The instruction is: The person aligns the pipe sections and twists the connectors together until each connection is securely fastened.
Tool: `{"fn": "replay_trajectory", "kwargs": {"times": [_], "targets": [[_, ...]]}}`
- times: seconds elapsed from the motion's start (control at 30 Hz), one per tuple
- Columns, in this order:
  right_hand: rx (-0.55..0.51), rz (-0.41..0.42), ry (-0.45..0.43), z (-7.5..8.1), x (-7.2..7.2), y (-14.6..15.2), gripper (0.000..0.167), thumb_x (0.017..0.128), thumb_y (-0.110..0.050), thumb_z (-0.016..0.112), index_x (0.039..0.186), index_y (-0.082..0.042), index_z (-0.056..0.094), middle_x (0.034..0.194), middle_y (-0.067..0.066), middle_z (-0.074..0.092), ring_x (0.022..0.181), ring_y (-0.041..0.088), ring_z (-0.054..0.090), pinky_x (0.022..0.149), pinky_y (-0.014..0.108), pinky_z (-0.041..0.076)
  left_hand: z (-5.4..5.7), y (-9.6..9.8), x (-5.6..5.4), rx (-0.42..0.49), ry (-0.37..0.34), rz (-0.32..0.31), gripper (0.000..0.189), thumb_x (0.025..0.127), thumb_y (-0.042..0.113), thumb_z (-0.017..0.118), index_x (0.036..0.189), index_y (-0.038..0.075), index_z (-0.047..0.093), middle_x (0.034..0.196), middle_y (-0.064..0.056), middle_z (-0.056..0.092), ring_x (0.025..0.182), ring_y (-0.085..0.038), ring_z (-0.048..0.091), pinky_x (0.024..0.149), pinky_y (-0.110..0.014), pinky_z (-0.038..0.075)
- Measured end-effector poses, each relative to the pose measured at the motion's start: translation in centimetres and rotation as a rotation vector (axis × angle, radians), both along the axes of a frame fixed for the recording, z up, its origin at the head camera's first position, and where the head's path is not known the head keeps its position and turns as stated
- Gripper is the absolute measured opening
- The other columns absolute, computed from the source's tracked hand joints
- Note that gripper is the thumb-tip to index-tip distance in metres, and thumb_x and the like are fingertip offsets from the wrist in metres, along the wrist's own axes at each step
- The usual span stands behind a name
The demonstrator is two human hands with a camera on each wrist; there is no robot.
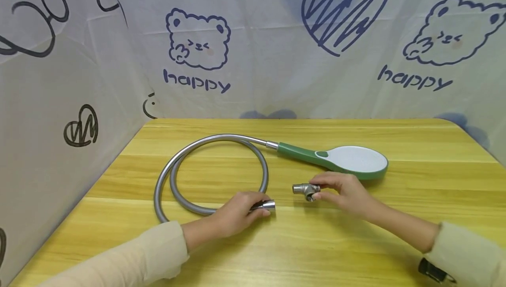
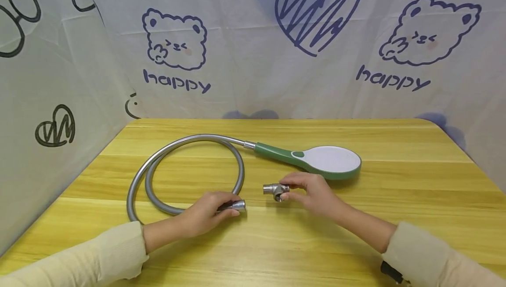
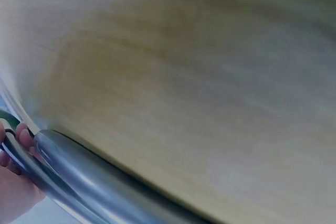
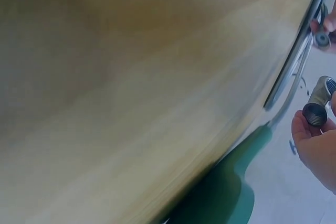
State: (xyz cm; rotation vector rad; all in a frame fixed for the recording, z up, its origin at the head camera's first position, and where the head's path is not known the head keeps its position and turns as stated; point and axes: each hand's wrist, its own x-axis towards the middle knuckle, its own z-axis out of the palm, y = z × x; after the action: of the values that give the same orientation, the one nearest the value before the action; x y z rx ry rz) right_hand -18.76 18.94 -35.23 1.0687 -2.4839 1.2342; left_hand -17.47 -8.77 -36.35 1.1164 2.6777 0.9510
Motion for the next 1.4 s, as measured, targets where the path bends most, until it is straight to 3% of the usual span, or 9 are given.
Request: {"fn": "replay_trajectory", "kwargs": {"times": [0.23, 0.57, 0.7, 1.4], "targets": [[-0.018, 0.029, -0.053, -0.3, 0.8, -1.1, 0.025, 0.079, -0.006, 0.070, 0.101, 0.004, 0.067, 0.101, 0.017, 0.068, 0.093, -0.004, 0.059, 0.085, 0.012, 0.047, 0.1, 0.0, 0.1, -0.001, 0.014, 0.011, 0.021, 0.091, 0.015, 0.058, 0.105, 0.001, 0.062, 0.091, -0.006, 0.067, 0.075, -0.005, 0.056, 0.065, -0.015, 0.047], [0.037, 0.003, 0.020, -0.7, 1.5, -2.7, 0.025, 0.076, -0.010, 0.073, 0.099, -0.001, 0.069, 0.099, 0.011, 0.071, 0.094, 0.014, 0.065, 0.083, 0.030, 0.053, 0.2, 0.0, 0.1, 0.011, 0.022, 0.015, 0.020, 0.090, 0.016, 0.060, 0.105, 0.003, 0.063, 0.091, -0.004, 0.067, 0.075, -0.005, 0.055, 0.066, -0.016, 0.047], [0.039, 0.011, 0.021, -0.9, 1.6, -3.1, 0.026, 0.077, -0.012, 0.072, 0.100, -0.002, 0.069, 0.100, 0.010, 0.070, 0.093, 0.021, 0.066, 0.083, 0.032, 0.053, 0.2, 0.0, 0.1, 0.018, 0.021, 0.014, 0.020, 0.090, 0.016, 0.060, 0.104, 0.003, 0.063, 0.090, -0.004, 0.066, 0.072, -0.003, 0.053, 0.064, -0.015, 0.046], [0.052, 0.014, 0.013, -1.1, 1.9, -3.8, 0.025, 0.080, -0.014, 0.070, 0.102, -0.003, 0.069, 0.102, 0.011, 0.070, 0.094, 0.024, 0.066, 0.084, 0.034, 0.053, 0.2, 0.0, 0.4, 0.032, -0.018, 0.016, 0.021, 0.089, 0.017, 0.061, 0.102, 0.000, 0.065, 0.088, -0.006, 0.068, 0.069, -0.001, 0.051, 0.060, -0.014, 0.046]]}}
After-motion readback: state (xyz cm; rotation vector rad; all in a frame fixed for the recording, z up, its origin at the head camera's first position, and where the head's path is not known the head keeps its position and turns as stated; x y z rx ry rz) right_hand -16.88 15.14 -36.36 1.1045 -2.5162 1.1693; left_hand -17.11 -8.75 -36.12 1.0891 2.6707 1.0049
